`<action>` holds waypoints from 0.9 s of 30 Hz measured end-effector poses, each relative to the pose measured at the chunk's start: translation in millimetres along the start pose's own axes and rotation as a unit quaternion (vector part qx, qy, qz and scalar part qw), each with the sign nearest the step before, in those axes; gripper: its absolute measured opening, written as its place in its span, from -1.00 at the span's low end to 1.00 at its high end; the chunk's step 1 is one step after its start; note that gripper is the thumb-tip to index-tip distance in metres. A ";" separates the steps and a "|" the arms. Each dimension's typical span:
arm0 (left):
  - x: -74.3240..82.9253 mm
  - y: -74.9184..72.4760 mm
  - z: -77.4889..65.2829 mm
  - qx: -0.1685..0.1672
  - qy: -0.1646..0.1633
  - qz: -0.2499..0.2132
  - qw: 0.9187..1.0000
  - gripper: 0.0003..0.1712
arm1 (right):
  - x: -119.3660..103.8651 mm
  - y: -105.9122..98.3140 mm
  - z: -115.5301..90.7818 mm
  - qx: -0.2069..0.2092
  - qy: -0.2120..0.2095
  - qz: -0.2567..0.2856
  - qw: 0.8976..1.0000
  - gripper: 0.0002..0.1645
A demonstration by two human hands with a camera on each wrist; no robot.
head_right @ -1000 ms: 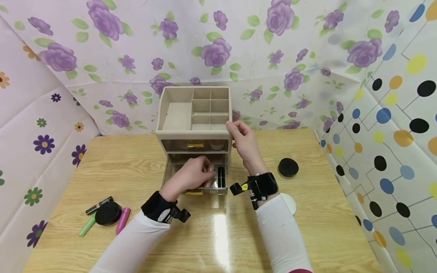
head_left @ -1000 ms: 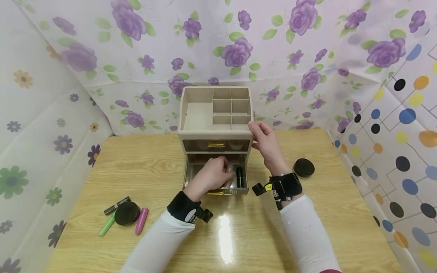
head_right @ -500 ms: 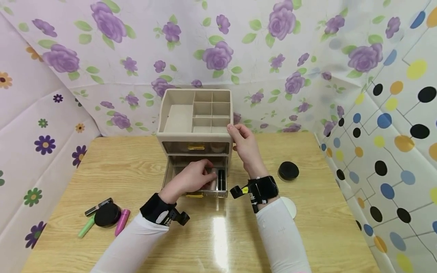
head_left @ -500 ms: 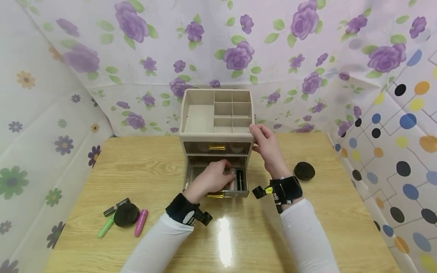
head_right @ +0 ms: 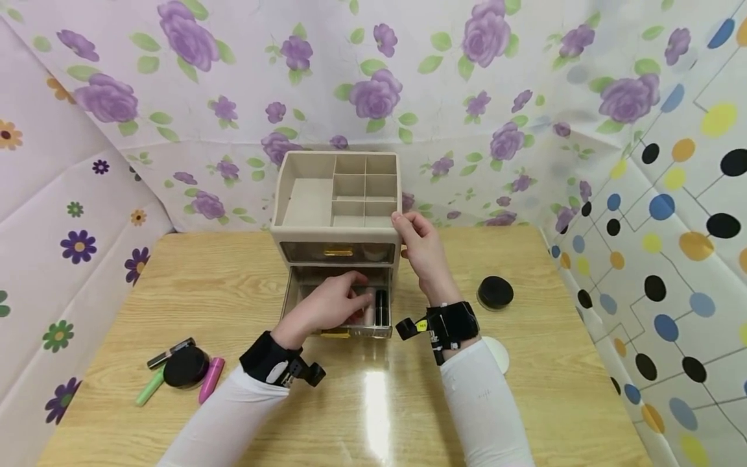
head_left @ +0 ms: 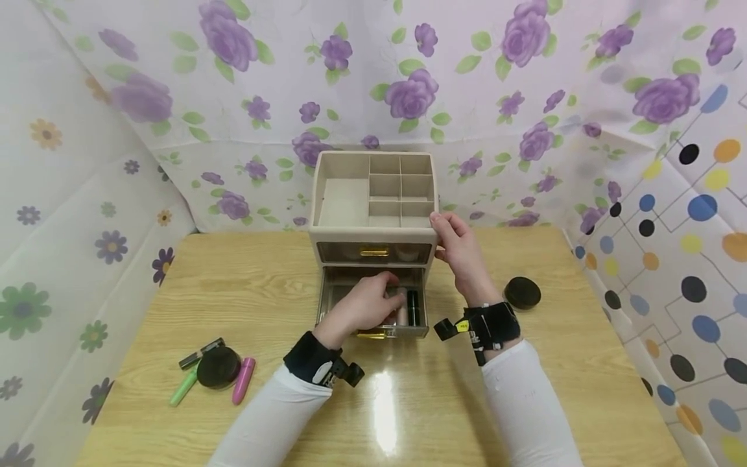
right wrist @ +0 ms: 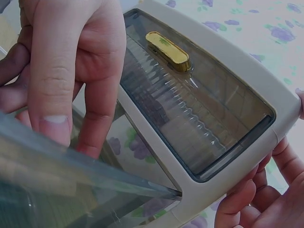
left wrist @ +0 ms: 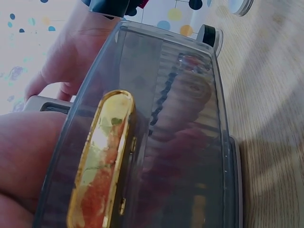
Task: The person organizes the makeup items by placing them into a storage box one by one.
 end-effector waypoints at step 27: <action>0.5 -3.4 -1.3 0.016 0.008 0.011 1.000 -0.48 | 1.7 0.3 0.8 -0.002 -0.004 0.011 1.000 -0.66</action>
Point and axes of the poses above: each hand's wrist, its own z-axis towards the middle knuckle, its own y-axis out of the palm, x = y × z, the point moved 8 cm from there along z, towards the middle knuckle, and after that the axes turned 3 degrees about x, right-handed, at the moved point
